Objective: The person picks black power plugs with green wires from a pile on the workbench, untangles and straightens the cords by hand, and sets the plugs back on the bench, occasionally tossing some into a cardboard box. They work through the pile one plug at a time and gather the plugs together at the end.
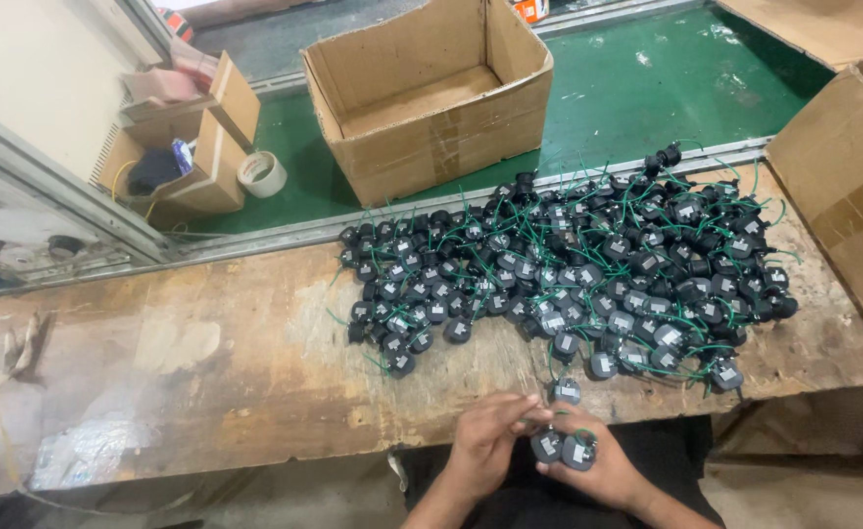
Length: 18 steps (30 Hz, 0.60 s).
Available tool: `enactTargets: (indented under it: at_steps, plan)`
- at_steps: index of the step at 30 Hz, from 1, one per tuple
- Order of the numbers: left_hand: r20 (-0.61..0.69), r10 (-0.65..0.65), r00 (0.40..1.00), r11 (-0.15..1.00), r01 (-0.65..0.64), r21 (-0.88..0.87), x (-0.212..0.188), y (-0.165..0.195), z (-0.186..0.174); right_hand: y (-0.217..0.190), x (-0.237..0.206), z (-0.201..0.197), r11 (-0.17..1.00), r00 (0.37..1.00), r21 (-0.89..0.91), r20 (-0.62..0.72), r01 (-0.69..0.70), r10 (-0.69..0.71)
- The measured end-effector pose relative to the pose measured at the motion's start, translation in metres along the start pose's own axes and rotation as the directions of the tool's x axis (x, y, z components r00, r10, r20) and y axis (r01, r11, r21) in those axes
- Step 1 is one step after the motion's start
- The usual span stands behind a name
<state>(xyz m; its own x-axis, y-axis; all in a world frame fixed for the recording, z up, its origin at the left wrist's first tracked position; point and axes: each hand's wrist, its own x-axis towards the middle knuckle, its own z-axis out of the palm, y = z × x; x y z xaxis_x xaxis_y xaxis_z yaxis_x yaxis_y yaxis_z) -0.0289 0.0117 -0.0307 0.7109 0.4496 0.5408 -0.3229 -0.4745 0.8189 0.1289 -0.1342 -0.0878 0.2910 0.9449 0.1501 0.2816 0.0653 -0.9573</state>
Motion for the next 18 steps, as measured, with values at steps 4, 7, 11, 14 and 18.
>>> enactTargets:
  at_steps: [4,7,11,14,18]
  plan:
    - [-0.044,0.046,0.998,0.998,-0.044,0.049,-0.004,-0.002,-0.004,-0.024,0.013,-0.001,0.999,0.999,-0.016,0.022,0.029,-0.029]
    - [-0.076,-0.205,0.976,0.979,0.205,-0.008,-0.009,-0.004,0.003,-0.033,0.015,0.003,0.999,1.0,-0.05,0.002,-0.019,0.02]
    - [-0.04,-0.524,0.851,0.815,0.488,-0.312,-0.015,-0.014,0.013,-0.032,0.012,0.004,0.981,0.991,-0.144,0.044,0.132,-0.127]
    - [-0.065,-0.335,0.94,0.941,0.33,-0.075,-0.017,-0.022,0.009,-0.027,0.01,0.0,0.986,0.992,-0.11,0.002,0.126,-0.126]
    - [-0.17,-0.479,0.861,0.875,0.484,-0.013,0.002,-0.036,-0.009,-0.024,0.005,-0.005,0.997,0.997,0.011,0.023,0.071,-0.071]
